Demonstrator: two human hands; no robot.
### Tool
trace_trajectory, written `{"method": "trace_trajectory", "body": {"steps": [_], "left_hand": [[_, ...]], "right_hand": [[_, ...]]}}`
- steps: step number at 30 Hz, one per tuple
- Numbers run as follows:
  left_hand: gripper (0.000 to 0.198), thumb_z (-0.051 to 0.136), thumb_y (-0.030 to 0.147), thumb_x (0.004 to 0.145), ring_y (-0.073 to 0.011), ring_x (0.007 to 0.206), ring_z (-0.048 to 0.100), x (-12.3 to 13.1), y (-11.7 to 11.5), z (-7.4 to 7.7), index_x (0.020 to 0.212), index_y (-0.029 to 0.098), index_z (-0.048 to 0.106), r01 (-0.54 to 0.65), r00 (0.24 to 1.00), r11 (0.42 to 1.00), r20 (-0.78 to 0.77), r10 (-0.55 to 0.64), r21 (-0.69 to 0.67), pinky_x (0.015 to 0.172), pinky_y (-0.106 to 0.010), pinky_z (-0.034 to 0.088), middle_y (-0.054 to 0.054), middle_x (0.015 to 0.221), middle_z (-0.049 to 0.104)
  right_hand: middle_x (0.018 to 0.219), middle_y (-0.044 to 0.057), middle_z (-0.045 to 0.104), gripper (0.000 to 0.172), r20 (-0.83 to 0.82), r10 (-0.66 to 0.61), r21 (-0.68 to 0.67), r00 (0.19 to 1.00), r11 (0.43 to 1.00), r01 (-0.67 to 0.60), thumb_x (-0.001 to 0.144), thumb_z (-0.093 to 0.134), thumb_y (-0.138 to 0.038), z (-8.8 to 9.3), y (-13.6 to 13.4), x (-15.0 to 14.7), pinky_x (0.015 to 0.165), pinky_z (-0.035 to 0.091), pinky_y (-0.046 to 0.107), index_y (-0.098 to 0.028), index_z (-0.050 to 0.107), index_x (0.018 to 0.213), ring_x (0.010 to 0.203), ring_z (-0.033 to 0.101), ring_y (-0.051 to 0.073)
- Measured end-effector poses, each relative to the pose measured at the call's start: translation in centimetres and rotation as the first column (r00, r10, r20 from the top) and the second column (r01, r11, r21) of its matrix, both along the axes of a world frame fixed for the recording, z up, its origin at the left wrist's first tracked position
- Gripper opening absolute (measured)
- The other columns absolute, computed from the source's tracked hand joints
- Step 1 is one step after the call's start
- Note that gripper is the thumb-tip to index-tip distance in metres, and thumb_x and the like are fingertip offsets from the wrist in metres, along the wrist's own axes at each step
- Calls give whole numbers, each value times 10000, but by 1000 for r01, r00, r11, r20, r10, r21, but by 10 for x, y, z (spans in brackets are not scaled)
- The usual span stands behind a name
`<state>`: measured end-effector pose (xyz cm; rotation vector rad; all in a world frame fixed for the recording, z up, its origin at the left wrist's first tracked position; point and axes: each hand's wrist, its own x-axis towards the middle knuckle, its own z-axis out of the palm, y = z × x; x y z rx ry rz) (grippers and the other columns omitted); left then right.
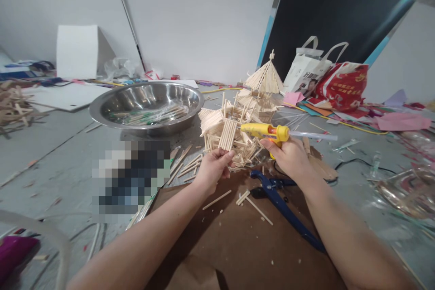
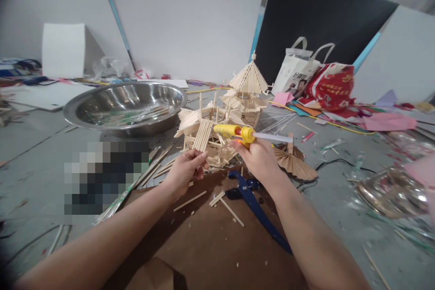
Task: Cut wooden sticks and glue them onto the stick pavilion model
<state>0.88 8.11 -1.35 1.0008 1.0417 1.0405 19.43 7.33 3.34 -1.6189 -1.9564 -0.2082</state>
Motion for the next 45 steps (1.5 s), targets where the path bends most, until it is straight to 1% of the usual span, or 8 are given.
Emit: {"method": "trace_trajectory", "body": {"steps": [13,18,21,27,33,35,39,45], "left_hand": [[302,598,415,593,-32,287,372,0,3,-1,614,163,433,1,1000,1000,1,-1,2,307,-164,253,37,489,527],[265,553,410,628,-31,280,299,-10,4,10,578,174,443,148,971,989,-189,-144,3,302,-167,181,51,444,464],[222,558,347,626,-43,333,318,-25,2,22,510,167,497,355,820,921,-526,-224,161,349,-167,210,40,404,429],[148,639,154,455,-95,362,384,-40,-22,29,381,186,515,627,379,746,-924,-39,225,408,-206,269,11,365,435],[123,531,111,547,-243,631,582,-29,-38,33,619,158,618,737,-135,661,-989,-59,-140,572,-337,423,-111,634,621],[206,492,113,584,-256,711,588,-28,-39,37,738,148,624,751,-245,615,-966,-78,-240,601,-353,436,-129,746,636],[244,464,108,601,-238,755,586,-29,-36,39,780,155,622,771,-270,579,-960,-79,-264,634,-323,440,-116,781,638],[232,409,171,658,-229,716,578,-31,-32,39,811,150,582,757,-175,636,-984,-25,-151,596,-304,419,-110,753,627]], "right_hand": [[666,85,644,470,16,0,12,1000,1000,0,766,319,-518,2,-1,-1,587,418,275,-162,622,723,687,601,224],[728,81,649,432,-18,23,25,1000,999,-22,770,336,-495,3,-1,0,623,422,283,-170,620,794,749,595,224],[763,76,650,410,-33,41,25,999,999,-40,771,347,-484,4,-2,3,658,417,286,-179,613,833,769,589,214],[763,93,648,444,-55,33,16,998,999,-32,763,346,-503,6,-3,5,677,411,288,-157,620,815,785,581,219],[743,80,650,430,-39,51,98,998,994,-47,761,354,-499,4,0,9,645,416,281,-165,623,797,736,581,208],[732,81,649,419,-41,48,143,998,989,-42,758,370,-488,3,2,10,632,417,282,-156,623,795,720,582,211],[706,83,648,397,-26,61,178,998,982,-56,765,382,-458,2,4,9,617,416,279,-144,625,779,700,589,214],[689,79,651,398,30,-2,134,1000,991,-2,758,386,-468,0,3,7,576,412,272,-152,628,772,667,596,211]]}}
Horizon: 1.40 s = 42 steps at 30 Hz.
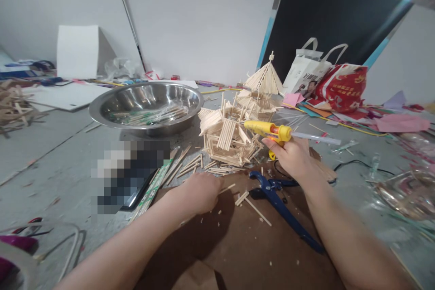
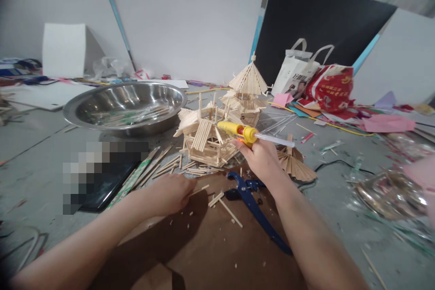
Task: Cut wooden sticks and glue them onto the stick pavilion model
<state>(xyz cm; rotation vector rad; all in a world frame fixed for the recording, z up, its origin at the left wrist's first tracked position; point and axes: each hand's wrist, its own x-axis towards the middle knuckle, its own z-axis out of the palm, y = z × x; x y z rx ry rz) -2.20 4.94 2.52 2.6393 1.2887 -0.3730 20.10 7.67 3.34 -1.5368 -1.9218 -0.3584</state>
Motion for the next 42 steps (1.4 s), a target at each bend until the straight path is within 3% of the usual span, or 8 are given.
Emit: {"method": "trace_trajectory", "body": {"steps": [4,8,12,16,21,26,42], "left_hand": [[240,349,188,707,-176,615,555,-2,6,0,861,170,532,-43,984,999,172,45,-12,519,-247,373,-74,698,605],[194,363,198,719,-120,554,507,1,13,-2,807,184,535,-65,906,994,413,96,-88,498,-207,335,-27,647,578],[171,385,248,728,-69,458,456,5,18,-6,672,165,523,-121,769,965,592,240,-234,465,-181,325,11,590,552],[236,370,360,742,-56,358,419,10,19,-18,663,166,478,-164,603,884,665,441,-438,395,-180,321,33,530,528],[229,401,377,729,-50,367,443,11,20,-31,665,165,463,-132,455,848,728,513,-514,388,-169,333,42,529,524],[220,429,370,719,-49,397,475,11,22,-36,720,157,487,-103,417,828,732,539,-551,395,-170,356,10,645,581],[225,440,363,713,-54,422,490,13,22,-39,749,144,475,-68,383,810,734,561,-583,410,-176,374,-6,686,589]], "right_hand": [[664,79,650,392,53,-7,-34,999,999,8,756,390,-468,0,-1,-1,580,407,265,-167,631,683,674,597,205],[617,77,642,397,71,-25,-58,997,998,29,763,379,-463,0,-3,-3,606,405,269,-180,629,642,699,597,209],[675,81,652,417,26,-16,-84,1000,996,18,761,366,-488,0,-3,-6,596,410,271,-175,632,692,715,596,213],[730,87,653,448,-14,-12,-107,1000,994,10,758,355,-508,-2,-3,-8,565,413,277,-155,630,778,712,594,223],[749,102,649,478,-33,-18,-112,999,994,14,756,341,-521,-4,-1,-9,586,421,297,-140,625,804,731,591,239],[787,119,646,492,-66,10,-99,998,995,-17,761,338,-514,-7,1,-9,634,427,312,-118,616,854,780,585,247],[806,117,646,470,-62,20,-75,998,997,-25,755,354,-514,-10,2,-6,636,428,303,-134,621,832,788,585,236]]}}
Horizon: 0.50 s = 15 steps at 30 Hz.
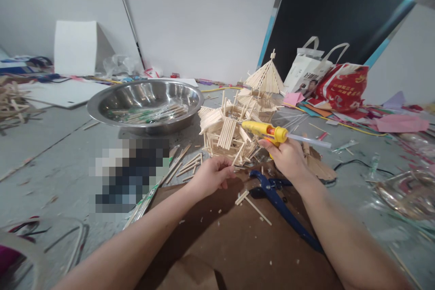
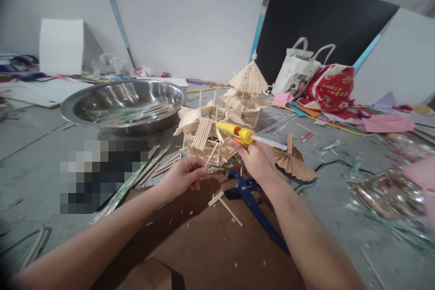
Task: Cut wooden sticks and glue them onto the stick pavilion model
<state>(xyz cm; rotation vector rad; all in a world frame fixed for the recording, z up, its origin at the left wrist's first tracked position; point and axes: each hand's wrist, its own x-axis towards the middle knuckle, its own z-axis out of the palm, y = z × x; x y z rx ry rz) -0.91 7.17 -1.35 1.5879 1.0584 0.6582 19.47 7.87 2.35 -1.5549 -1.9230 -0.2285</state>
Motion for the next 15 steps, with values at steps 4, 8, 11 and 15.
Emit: {"method": "trace_trajectory", "body": {"steps": [4,8,11,15], "left_hand": [[234,445,366,705,-55,413,488,0,0,-1,746,139,489,-7,1000,1000,16,7,8,408,-182,373,-8,675,592],[231,455,364,699,-56,412,494,0,0,0,749,142,491,-25,1000,1000,17,25,-7,405,-180,373,-4,670,599],[211,453,346,706,-48,415,493,0,0,2,738,141,490,-30,999,999,27,31,-16,412,-175,383,-7,686,602],[202,462,335,707,-43,422,492,1,0,2,735,137,490,-35,998,999,54,37,-32,415,-169,388,-10,685,600]], "right_hand": [[793,117,648,461,10,-19,5,1000,1000,19,761,349,-505,1,-2,-2,630,427,296,-140,625,816,785,587,231],[719,118,650,462,57,-73,13,996,997,72,756,352,-512,4,-3,-2,617,422,295,-145,633,754,736,596,232],[662,116,642,468,75,-90,18,993,996,88,754,351,-515,6,-3,0,608,420,297,-144,630,693,710,597,238],[713,101,644,445,17,-28,24,999,999,28,755,364,-500,13,-6,5,611,421,293,-138,623,768,715,592,230]]}}
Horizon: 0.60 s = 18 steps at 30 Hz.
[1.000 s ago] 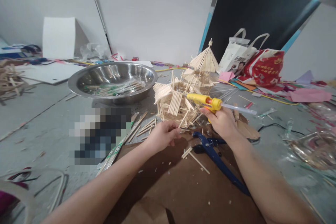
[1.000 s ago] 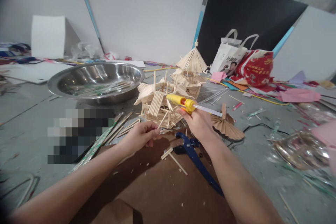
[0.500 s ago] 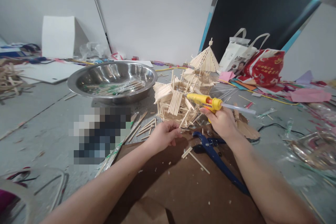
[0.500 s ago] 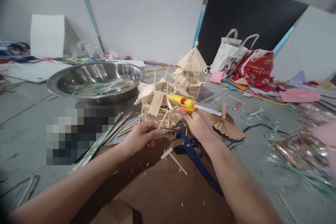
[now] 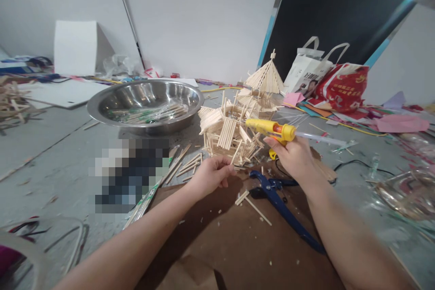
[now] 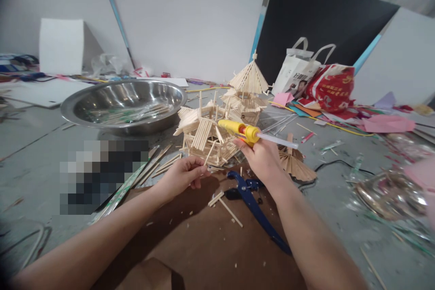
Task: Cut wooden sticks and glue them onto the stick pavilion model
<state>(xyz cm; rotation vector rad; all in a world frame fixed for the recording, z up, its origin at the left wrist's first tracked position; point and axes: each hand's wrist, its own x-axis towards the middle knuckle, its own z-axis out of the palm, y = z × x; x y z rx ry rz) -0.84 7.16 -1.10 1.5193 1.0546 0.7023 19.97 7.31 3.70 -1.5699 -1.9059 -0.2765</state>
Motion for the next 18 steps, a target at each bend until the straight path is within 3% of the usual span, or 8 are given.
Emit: {"method": "trace_trajectory", "body": {"steps": [6,11,18], "left_hand": [[234,510,362,678,-45,412,483,2,0,-3,732,134,503,31,998,998,48,-29,-52,414,-179,385,-3,678,596],[258,542,378,656,-48,420,475,2,-3,-3,695,123,542,121,988,990,100,-114,-69,434,-187,381,-8,648,599],[265,536,385,667,-50,424,475,1,-4,-3,669,120,545,129,985,991,119,-123,-43,440,-185,384,-12,635,601]], "right_hand": [[675,34,638,368,-96,150,-213,984,963,-167,747,397,-474,18,-11,5,564,425,256,-182,617,795,669,591,187],[521,5,590,354,-92,197,-300,976,929,-216,753,389,-465,19,-12,4,542,421,262,-197,618,782,547,567,166],[831,38,644,312,-49,207,-294,977,932,-212,766,405,-411,20,-12,-1,664,432,273,-200,590,901,796,578,187]]}}
